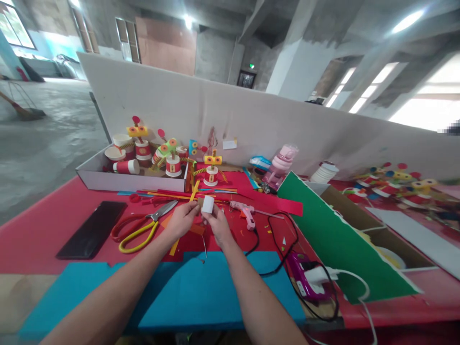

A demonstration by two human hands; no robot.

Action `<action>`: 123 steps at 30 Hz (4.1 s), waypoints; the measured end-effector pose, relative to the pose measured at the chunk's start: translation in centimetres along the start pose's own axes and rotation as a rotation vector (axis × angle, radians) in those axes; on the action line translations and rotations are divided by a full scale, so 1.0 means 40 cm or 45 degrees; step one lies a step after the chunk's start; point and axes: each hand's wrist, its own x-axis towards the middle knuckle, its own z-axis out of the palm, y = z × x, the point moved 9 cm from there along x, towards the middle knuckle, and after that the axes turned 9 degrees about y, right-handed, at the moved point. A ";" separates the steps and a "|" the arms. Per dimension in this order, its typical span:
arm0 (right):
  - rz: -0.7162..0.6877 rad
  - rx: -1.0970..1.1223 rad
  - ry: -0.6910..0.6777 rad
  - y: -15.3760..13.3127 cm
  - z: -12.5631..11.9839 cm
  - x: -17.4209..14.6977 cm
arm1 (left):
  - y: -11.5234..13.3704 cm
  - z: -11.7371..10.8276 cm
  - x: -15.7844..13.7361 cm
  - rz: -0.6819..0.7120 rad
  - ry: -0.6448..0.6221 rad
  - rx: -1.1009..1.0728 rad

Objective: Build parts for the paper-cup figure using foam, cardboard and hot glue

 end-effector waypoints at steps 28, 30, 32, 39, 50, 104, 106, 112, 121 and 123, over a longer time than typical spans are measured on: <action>-0.133 -0.117 0.121 -0.040 -0.025 0.011 | -0.033 -0.003 -0.002 -0.235 0.099 -0.565; -0.148 -0.176 0.199 -0.033 -0.043 0.018 | -0.025 0.029 -0.014 -0.246 -0.032 -0.514; -0.168 -0.245 0.233 -0.036 -0.059 0.022 | -0.023 0.054 -0.025 -0.281 -0.153 -0.490; -0.343 -0.512 -0.036 -0.086 -0.031 0.006 | -0.024 0.008 -0.007 -0.300 -0.073 -0.470; -0.084 -0.041 -0.010 -0.040 -0.016 0.007 | -0.058 -0.013 0.006 -0.443 0.062 -0.778; 0.383 -0.080 -0.118 0.060 0.032 -0.031 | 0.027 -0.009 0.005 0.485 0.023 0.875; 0.436 -0.038 -0.099 0.063 0.032 -0.032 | 0.005 -0.023 0.017 0.349 -0.013 0.685; 0.461 -0.024 -0.073 0.055 0.028 -0.027 | -0.043 -0.038 0.037 0.106 -0.101 0.309; 0.347 -0.142 -0.152 0.057 0.038 -0.028 | 0.006 -0.049 0.024 0.216 0.053 0.475; 0.277 -0.192 -0.168 0.054 0.039 -0.027 | 0.022 -0.045 0.016 0.295 0.115 0.561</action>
